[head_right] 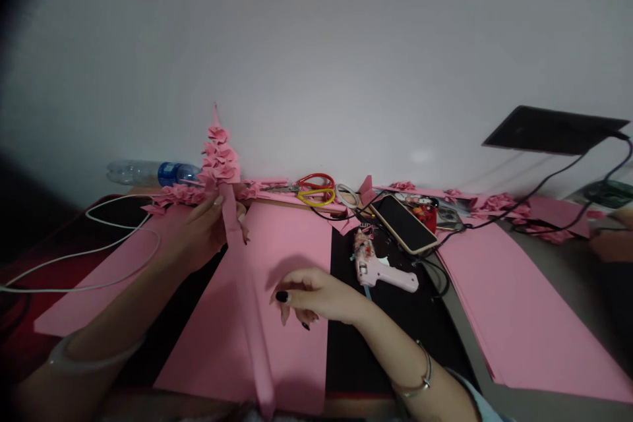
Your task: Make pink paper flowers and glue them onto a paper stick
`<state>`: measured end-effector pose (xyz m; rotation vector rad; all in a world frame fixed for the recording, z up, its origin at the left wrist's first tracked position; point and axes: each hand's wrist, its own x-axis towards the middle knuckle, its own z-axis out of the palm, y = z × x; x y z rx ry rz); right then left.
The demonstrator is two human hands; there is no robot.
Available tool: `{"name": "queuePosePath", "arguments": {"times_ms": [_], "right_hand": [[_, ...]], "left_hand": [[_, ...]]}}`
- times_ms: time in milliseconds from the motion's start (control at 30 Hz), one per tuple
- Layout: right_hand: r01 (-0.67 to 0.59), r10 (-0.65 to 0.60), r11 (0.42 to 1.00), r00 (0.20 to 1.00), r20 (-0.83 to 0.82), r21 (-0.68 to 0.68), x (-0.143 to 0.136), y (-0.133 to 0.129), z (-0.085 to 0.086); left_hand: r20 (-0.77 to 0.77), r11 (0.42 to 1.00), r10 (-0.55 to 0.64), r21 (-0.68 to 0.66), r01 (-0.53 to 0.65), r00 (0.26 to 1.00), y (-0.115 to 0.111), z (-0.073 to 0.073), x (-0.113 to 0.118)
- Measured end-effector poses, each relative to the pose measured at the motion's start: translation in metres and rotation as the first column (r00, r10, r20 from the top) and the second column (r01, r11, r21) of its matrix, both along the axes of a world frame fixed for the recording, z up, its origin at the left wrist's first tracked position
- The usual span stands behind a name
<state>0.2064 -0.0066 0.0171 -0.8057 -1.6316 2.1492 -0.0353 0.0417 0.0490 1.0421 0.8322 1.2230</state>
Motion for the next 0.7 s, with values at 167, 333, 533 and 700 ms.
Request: {"name": "queuePosePath", "arguments": {"times_ms": [167, 333, 533, 700], "right_hand": [[0.046, -0.046, 0.999, 0.999, -0.026, 0.015, 0.0, 0.0, -0.002], [0.141, -0.14, 0.99, 0.989, -0.052, 0.024, 0.0, 0.001, -0.004], [0.259, -0.258, 0.964, 0.966, -0.024, 0.063, -0.001, 0.003, -0.001], [0.342, -0.341, 0.938, 0.94, -0.021, 0.066, -0.003, 0.002, -0.001]], "left_hand": [[0.079, 0.991, 0.028, 0.125, -0.037, 0.997, -0.009, 0.018, 0.003], [0.16, 0.978, -0.007, 0.208, -0.027, 0.987, -0.007, 0.036, -0.011], [-0.023, 0.967, 0.093, 0.239, -0.085, 0.995, 0.002, 0.065, -0.04], [-0.287, 0.966, 0.175, 0.236, -0.108, 0.942, 0.004, 0.092, -0.063]]}}
